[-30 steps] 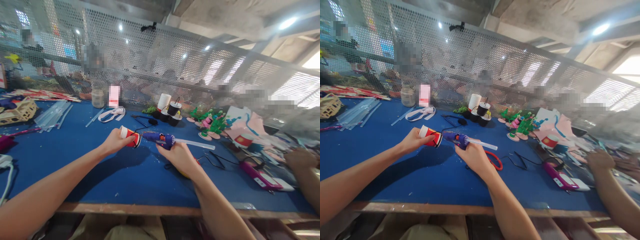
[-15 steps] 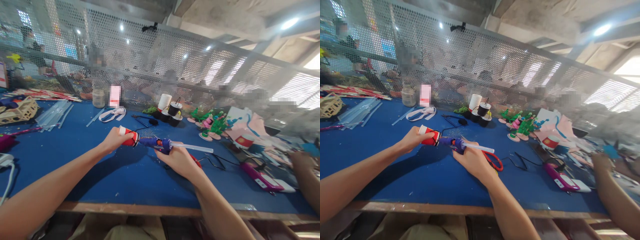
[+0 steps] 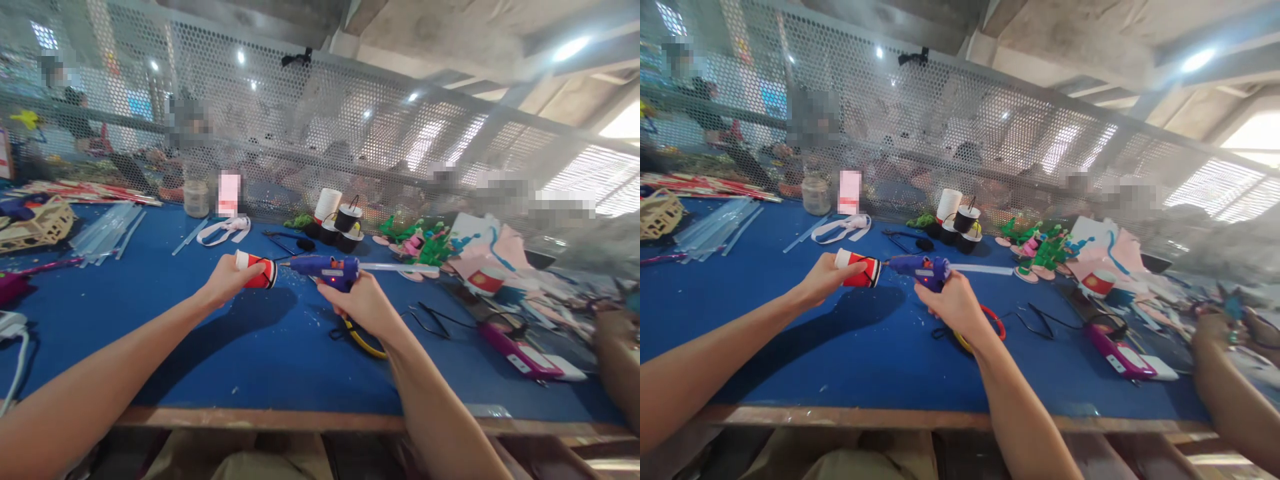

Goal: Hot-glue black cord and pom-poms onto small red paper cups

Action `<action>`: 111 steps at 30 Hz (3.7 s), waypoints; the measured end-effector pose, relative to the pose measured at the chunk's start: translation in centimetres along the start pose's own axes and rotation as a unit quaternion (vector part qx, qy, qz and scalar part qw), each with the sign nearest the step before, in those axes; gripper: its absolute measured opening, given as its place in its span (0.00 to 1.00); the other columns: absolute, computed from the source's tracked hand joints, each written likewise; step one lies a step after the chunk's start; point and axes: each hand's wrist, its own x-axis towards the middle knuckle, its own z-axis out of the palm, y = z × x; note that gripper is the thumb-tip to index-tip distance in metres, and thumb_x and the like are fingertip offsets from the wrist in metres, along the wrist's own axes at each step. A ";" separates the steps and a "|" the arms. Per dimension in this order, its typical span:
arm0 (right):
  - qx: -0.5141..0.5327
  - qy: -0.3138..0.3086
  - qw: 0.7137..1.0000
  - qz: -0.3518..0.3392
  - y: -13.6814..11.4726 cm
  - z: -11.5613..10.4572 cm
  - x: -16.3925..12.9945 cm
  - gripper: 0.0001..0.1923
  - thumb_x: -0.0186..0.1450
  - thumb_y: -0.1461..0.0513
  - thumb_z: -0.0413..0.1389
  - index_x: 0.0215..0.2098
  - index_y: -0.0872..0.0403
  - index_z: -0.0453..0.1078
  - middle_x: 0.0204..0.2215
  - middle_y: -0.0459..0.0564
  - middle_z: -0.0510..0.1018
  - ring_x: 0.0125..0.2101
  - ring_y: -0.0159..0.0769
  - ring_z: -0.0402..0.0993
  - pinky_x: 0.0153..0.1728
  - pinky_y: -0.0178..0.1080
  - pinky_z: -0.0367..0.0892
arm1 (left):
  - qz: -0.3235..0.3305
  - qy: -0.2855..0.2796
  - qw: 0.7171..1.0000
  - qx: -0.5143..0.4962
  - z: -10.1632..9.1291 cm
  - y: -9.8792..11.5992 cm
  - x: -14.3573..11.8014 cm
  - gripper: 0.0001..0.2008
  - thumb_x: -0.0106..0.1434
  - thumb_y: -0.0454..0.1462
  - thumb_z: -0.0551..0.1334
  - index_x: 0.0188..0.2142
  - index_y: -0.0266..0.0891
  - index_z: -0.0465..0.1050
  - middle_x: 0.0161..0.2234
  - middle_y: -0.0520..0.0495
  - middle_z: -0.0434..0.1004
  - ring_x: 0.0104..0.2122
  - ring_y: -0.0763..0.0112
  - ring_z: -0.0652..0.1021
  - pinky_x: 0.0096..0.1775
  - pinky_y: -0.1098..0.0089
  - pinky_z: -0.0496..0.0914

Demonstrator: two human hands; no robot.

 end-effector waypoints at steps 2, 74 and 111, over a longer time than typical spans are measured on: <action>0.072 0.023 0.997 0.019 0.3 -0.5 0.8 0.09 0.49 0.58 0.56 0.23 0.56 0.63 0.10 0.38 0.63 0.12 0.26 0.58 0.14 0.30 0.56 | 0.011 0.017 1.000 -0.003 0.1 -0.1 0.0 0.10 0.43 0.40 0.64 0.17 0.34 0.68 0.13 0.54 0.63 0.16 0.78 0.63 0.19 0.74 0.54; 0.089 0.045 0.986 -0.134 0.2 5.1 1.9 0.12 0.53 0.56 0.56 0.30 0.55 0.64 0.38 0.53 0.72 0.40 0.36 0.68 0.45 0.41 0.60 | 0.113 -0.176 0.966 0.151 1.3 1.1 -2.6 0.13 0.51 0.42 0.58 0.22 0.33 0.71 0.17 0.53 0.66 0.19 0.77 0.64 0.21 0.76 0.58; 0.099 0.085 0.982 -0.137 -0.1 3.5 1.8 0.05 0.55 0.62 0.53 0.30 0.55 0.68 0.24 0.46 0.75 0.24 0.29 0.67 0.29 0.34 0.63 | -0.054 -0.132 0.990 -0.007 1.6 1.1 -2.1 0.11 0.42 0.40 0.67 0.19 0.33 0.72 0.14 0.54 0.69 0.16 0.78 0.66 0.21 0.75 0.59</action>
